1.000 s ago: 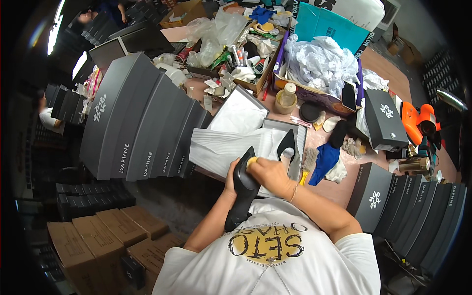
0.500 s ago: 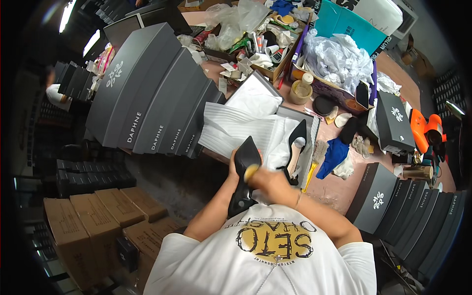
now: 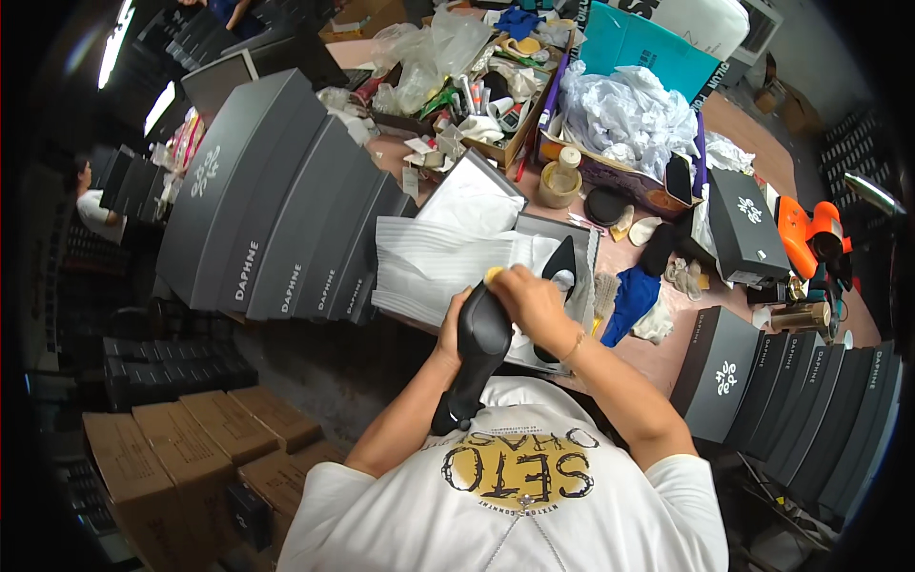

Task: The person is inspecting, cleaning, and packaging high-heeled shoes into boxes with protective wrapping.

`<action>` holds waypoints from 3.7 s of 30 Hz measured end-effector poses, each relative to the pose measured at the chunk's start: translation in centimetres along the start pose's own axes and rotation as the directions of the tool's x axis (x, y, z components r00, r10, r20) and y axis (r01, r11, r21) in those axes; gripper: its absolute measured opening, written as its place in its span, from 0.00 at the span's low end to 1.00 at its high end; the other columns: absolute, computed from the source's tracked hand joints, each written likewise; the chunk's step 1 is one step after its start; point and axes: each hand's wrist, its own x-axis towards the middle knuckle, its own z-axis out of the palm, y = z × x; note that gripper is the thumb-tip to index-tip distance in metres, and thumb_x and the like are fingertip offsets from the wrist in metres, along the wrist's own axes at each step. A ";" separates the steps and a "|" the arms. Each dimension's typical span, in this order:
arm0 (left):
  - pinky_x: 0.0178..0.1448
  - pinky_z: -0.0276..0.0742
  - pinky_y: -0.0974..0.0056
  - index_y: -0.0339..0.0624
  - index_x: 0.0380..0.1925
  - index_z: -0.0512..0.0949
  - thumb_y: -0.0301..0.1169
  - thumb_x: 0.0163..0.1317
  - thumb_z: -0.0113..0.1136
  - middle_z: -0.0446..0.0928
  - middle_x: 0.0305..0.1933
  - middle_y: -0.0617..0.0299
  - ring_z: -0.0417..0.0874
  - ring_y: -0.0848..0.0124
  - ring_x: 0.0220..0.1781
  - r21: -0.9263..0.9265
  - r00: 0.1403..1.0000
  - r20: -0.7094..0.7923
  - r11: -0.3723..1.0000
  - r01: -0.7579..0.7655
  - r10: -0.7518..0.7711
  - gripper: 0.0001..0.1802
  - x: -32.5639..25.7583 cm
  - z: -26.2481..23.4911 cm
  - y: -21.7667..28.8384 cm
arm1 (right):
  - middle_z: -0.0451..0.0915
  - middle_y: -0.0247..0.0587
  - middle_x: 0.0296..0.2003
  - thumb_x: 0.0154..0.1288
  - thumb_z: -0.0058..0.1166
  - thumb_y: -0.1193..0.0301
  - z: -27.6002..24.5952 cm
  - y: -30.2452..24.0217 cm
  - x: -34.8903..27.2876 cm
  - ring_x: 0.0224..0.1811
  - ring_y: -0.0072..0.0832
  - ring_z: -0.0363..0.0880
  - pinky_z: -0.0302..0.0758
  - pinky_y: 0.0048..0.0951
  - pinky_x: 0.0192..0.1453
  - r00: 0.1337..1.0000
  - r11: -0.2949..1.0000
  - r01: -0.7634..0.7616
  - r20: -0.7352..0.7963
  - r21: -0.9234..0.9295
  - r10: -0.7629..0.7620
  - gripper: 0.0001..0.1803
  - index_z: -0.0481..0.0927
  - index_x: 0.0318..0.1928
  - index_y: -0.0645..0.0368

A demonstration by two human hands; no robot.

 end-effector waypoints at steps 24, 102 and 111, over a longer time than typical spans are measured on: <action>0.34 0.83 0.60 0.33 0.48 0.73 0.54 0.66 0.37 0.79 0.43 0.48 0.84 0.58 0.33 0.121 0.989 -0.142 0.991 0.059 -0.042 0.33 1.2 3.6 2.2 | 0.69 0.31 0.28 0.72 0.43 0.66 1.6 8.4 -0.9 0.20 0.19 0.57 0.55 0.19 0.22 0.859 -0.835 -0.121 0.479 0.537 0.183 0.06 0.71 0.41 0.53; 0.19 0.66 0.72 0.41 0.41 0.72 0.72 0.60 0.23 0.72 0.20 0.57 0.70 0.75 0.16 0.571 0.986 -0.168 0.815 0.101 -0.005 0.45 -1.4 9.7 -1.9 | 0.72 0.36 0.25 0.51 0.57 0.68 -5.2 0.3 -0.8 0.23 0.37 0.78 0.76 0.35 0.25 0.974 0.971 0.222 0.020 0.093 -0.224 0.10 0.71 0.33 0.54; 0.20 0.68 0.73 0.39 0.39 0.74 0.70 0.62 0.24 0.73 0.19 0.56 0.70 0.73 0.14 0.525 0.979 -0.200 0.839 0.146 -0.046 0.44 -1.4 8.8 -2.1 | 0.74 0.40 0.25 0.56 0.54 0.67 -5.1 0.3 -0.1 0.22 0.36 0.78 0.74 0.36 0.22 0.979 0.979 0.203 0.024 -0.004 -0.203 0.08 0.72 0.33 0.56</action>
